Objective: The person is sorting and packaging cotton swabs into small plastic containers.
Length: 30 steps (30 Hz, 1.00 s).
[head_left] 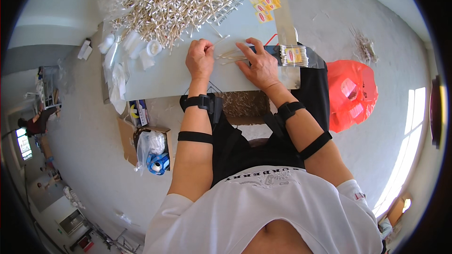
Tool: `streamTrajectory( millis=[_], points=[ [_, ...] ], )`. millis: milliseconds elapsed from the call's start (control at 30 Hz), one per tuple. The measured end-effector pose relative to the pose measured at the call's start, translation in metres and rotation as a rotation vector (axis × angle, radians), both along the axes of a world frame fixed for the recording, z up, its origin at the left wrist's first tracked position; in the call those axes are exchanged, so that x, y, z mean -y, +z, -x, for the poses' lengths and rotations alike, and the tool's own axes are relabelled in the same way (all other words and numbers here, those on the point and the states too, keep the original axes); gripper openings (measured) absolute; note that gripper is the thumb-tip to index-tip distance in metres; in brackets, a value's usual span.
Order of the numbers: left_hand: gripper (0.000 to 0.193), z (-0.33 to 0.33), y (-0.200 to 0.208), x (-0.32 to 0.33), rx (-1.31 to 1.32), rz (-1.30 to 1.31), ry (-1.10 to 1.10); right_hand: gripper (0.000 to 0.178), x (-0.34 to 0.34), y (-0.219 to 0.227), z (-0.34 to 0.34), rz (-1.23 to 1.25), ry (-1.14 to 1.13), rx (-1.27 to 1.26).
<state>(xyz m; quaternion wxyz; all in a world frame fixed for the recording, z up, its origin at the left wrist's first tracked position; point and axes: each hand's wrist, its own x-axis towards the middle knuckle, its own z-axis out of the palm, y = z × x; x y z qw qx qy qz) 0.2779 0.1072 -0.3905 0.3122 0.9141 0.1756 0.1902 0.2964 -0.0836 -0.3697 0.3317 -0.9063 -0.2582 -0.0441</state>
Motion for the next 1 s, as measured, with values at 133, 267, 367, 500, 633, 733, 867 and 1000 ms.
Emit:
streamTrajectory(
  millis=[133, 267, 367, 500, 633, 733, 867, 1000],
  points=[
    [0.013, 0.008, 0.0, -0.018, 0.092, -0.044, 0.019, 0.046, -0.016, 0.005, 0.002, -0.035, 0.029, 0.016],
    [0.027, 0.026, -0.013, -0.021, 0.291, 0.186, 0.104, 0.044, -0.023, -0.001, 0.011, -0.089, 0.037, -0.048],
    [0.033, 0.043, -0.011, -0.005, 0.359, 0.089, 0.049, 0.044, 0.011, -0.027, -0.009, -0.089, 0.032, 0.111],
    [0.018, 0.147, 0.013, -0.05, 0.317, 0.092, 0.24, 0.04, 0.012, -0.042, -0.004, -0.221, 0.054, 0.021],
    [0.014, 0.284, 0.003, -0.09, -0.105, 0.017, 0.456, 0.039, 0.018, -0.053, -0.018, -0.182, 0.042, 0.032],
    [0.019, 0.4, -0.035, -0.074, -0.521, 0.039, 0.644, 0.038, 0.016, -0.065, -0.03, -0.178, 0.062, 0.094],
    [0.025, 0.522, -0.083, 0.021, -0.804, 0.277, 0.87, 0.035, 0.013, -0.073, -0.04, -0.178, 0.064, 0.147],
    [0.023, 0.579, -0.088, 0.104, -1.099, 0.758, 0.611, 0.032, 0.011, -0.069, -0.037, -0.182, 0.049, 0.066]
  ],
)
